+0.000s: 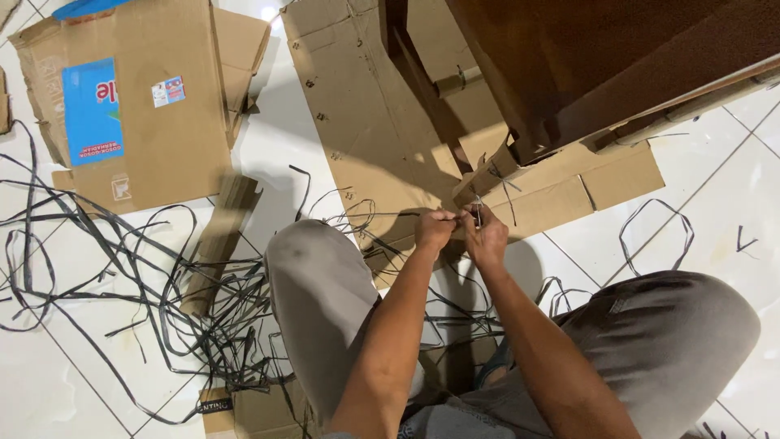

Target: Wrapping and tying plastic straps around a furniture leg covered in cardboard for protection

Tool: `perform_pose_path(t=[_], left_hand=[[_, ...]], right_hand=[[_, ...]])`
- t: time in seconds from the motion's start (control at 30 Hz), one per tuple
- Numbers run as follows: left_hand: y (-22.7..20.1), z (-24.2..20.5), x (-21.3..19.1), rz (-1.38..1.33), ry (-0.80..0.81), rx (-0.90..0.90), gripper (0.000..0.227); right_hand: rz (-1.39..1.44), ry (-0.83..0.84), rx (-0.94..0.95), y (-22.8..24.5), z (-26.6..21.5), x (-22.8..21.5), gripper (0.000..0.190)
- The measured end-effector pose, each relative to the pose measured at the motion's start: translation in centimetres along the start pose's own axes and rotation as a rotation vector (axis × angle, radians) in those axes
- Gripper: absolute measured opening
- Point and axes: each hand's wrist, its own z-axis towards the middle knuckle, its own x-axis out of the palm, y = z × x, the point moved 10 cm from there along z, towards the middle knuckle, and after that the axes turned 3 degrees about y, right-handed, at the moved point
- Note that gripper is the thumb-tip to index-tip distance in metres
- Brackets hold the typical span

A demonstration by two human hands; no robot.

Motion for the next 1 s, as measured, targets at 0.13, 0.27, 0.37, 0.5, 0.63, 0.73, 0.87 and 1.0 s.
perform_pose_path(t=[0.13, 0.27, 0.37, 0.5, 0.63, 0.73, 0.87, 1.0], left_hand=[[0.2, -0.3, 0.1, 0.025, 0.010, -0.021, 0.021], [-0.2, -1.1, 0.7, -0.073, 0.080, 0.020, 0.030], [0.5, -0.9, 1.3, -0.117, 0.117, -0.039, 0.033], [0.5, -1.3, 1.6, -0.186, 0.168, -0.177, 0.031], [-1.6, -2.4, 0.3, -0.179, 0.113, -0.173, 0.023], [-4.4, -4.3, -1.5, -0.138, 0.044, -0.058, 0.021], [-7.2, -4.6, -2.4, 0.199, 0.021, 0.043, 0.025], [-8.6, -5.9, -2.8, 0.264, 0.006, 0.111, 0.014]], right_hand=[[0.198, -0.021, 0.203, -3.8, 0.6, 2.3, 0.031], [0.477, -0.090, 0.276, -8.1, 2.3, 4.9, 0.013], [0.543, -0.121, 0.303, -7.4, 1.7, 4.1, 0.009], [0.490, -0.111, 0.287, -8.5, 2.1, 4.2, 0.011], [0.346, -0.054, 0.184, -5.7, 1.2, 3.0, 0.025], [0.130, -0.020, 0.052, -3.1, 0.4, 1.9, 0.029], [-0.059, -0.070, -0.148, 1.9, -1.5, -0.5, 0.018], [-0.149, -0.103, -0.299, 2.0, -1.7, -0.3, 0.013]])
